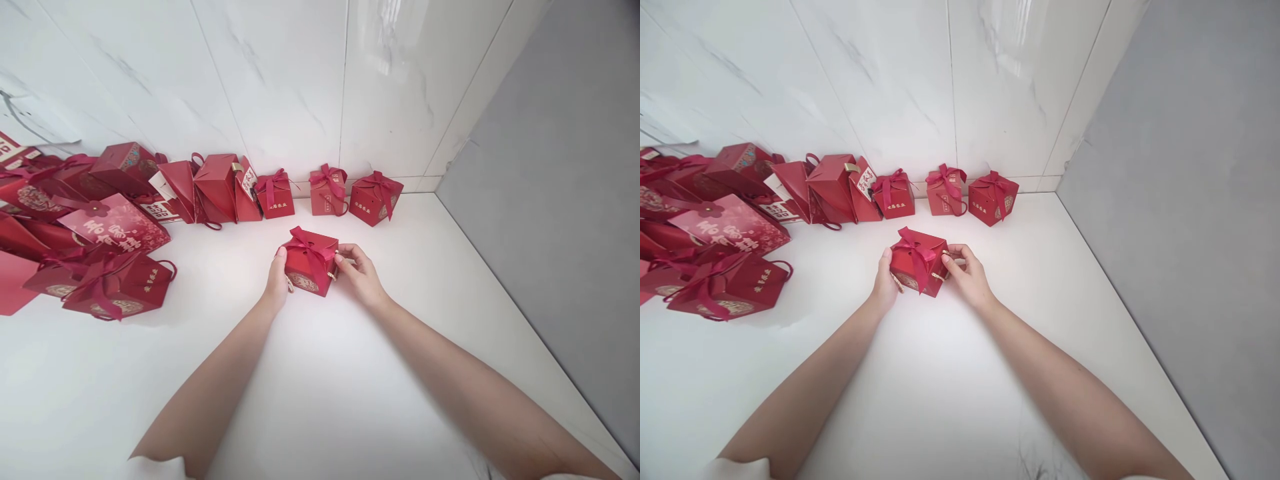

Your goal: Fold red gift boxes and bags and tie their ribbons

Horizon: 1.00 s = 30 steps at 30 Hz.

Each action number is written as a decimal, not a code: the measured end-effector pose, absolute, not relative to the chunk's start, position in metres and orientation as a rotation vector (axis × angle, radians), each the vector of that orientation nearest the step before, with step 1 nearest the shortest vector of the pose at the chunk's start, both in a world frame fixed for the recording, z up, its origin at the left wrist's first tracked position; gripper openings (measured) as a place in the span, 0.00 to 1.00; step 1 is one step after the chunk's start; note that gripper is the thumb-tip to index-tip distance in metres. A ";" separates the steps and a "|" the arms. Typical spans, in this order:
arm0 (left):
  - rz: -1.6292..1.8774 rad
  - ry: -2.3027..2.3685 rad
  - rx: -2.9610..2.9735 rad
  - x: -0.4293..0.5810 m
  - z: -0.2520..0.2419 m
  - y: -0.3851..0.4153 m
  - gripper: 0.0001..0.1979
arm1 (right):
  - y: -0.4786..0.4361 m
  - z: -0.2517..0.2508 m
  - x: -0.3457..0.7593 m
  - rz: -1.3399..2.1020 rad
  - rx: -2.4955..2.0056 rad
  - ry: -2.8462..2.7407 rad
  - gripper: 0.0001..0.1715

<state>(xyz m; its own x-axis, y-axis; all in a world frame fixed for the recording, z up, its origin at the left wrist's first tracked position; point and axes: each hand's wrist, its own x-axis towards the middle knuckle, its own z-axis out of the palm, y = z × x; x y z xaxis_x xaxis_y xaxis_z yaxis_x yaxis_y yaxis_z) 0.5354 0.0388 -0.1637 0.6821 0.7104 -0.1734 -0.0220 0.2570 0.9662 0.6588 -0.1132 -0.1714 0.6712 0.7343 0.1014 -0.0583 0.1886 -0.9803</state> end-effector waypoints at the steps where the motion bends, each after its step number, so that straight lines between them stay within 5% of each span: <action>1: 0.576 0.728 1.242 0.536 -0.163 0.038 0.30 | -0.113 -0.171 0.659 0.619 -1.269 -0.651 0.22; 12: 0.638 0.752 1.344 0.535 -0.165 0.038 0.32 | -0.113 -0.168 0.658 0.632 -1.240 -0.632 0.20; 20: 1.351 0.695 1.818 0.530 -0.147 0.042 0.27 | -0.114 -0.171 0.658 0.530 -1.321 -0.614 0.18; 24: 1.115 0.559 1.928 0.525 -0.127 0.055 0.19 | -0.114 -0.172 0.658 0.512 -1.398 -0.512 0.20; 30: 0.635 0.506 2.330 0.515 -0.077 0.044 0.32 | -0.112 -0.171 0.659 0.502 -1.383 -0.474 0.18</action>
<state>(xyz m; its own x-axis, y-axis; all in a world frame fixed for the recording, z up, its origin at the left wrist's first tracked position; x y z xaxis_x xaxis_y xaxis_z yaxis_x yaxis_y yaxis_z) 0.5153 0.0435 -0.0775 0.8071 0.5057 0.3046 0.1843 -0.7060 0.6838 0.6591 -0.1120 -0.1708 0.8057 0.5918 0.0231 -0.0574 0.1169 -0.9915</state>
